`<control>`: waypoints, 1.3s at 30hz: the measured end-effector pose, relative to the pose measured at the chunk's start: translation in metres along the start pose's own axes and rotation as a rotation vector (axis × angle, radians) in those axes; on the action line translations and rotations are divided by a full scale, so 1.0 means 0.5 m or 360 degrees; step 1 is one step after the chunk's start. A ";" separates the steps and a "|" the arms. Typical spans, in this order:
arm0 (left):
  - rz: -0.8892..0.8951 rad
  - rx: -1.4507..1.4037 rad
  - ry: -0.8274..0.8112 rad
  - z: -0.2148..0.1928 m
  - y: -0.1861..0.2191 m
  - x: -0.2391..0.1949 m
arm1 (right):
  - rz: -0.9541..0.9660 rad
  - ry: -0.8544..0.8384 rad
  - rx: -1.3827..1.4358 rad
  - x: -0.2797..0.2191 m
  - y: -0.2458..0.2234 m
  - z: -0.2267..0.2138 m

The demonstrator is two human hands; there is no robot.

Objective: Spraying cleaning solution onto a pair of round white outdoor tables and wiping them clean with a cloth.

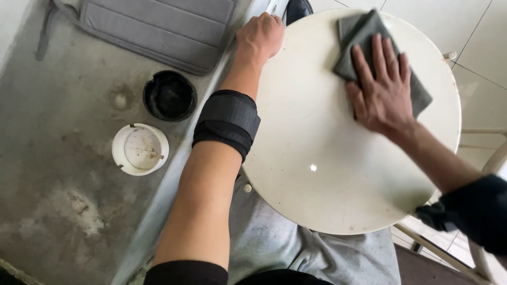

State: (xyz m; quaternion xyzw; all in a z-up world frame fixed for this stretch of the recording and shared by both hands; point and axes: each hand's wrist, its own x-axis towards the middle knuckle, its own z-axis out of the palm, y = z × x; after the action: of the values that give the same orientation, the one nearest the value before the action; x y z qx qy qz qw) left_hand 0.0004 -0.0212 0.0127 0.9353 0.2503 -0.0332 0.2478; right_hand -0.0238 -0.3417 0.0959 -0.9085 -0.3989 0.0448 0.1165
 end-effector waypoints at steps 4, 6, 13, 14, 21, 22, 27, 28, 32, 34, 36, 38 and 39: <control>0.0032 -0.0005 0.0067 0.014 -0.001 0.002 | -0.0162 -0.0127 -0.0042 -0.150 -0.075 0.004; 0.0024 -0.0014 0.0054 0.003 0.002 0.002 | -0.0199 -0.0147 -0.0047 -0.219 -0.100 0.009; -0.0043 -0.0096 -0.0038 -0.026 0.014 -0.024 | -0.0395 -0.0166 -0.0164 -0.313 -0.113 0.034; -0.0048 -0.0099 -0.0034 -0.022 0.012 -0.019 | -0.0402 -0.0167 -0.0166 -0.295 -0.102 0.031; 0.0004 -0.0084 0.0130 0.000 0.001 0.000 | -0.0458 -0.0218 -0.0224 -0.105 -0.016 0.003; 0.0014 -0.0085 0.0181 0.008 -0.005 0.005 | -0.0396 -0.0188 -0.0233 -0.069 0.002 0.005; -0.0028 -0.0084 0.0111 -0.030 0.011 -0.027 | -0.0185 -0.0064 -0.0133 0.081 0.022 -0.018; -0.0086 -0.0087 -0.0035 -0.038 0.019 -0.034 | -0.0125 -0.0066 -0.0127 0.102 0.018 -0.028; 0.0058 -0.0070 0.0255 -0.021 0.012 -0.017 | -0.0144 -0.0039 -0.0140 0.104 0.007 -0.021; -0.0025 -0.0074 -0.0019 -0.034 0.018 -0.023 | -0.0130 -0.0007 -0.0082 0.085 -0.001 -0.011; 0.0016 -0.0072 0.0148 -0.007 -0.001 -0.001 | -0.0142 -0.0023 -0.0075 0.038 -0.035 -0.007; 0.0052 -0.0068 0.0305 0.001 -0.011 -0.002 | -0.0149 -0.0050 -0.0064 -0.024 -0.072 0.000; 0.0028 -0.0089 0.0207 -0.007 -0.003 -0.007 | -0.0192 -0.0073 -0.0066 -0.059 -0.091 0.001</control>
State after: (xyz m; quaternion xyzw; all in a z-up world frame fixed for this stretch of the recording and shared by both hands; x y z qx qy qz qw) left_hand -0.0037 -0.0200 0.0159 0.9304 0.2584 0.0368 0.2573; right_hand -0.0764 -0.3334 0.1061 -0.8837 -0.4564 0.0502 0.0909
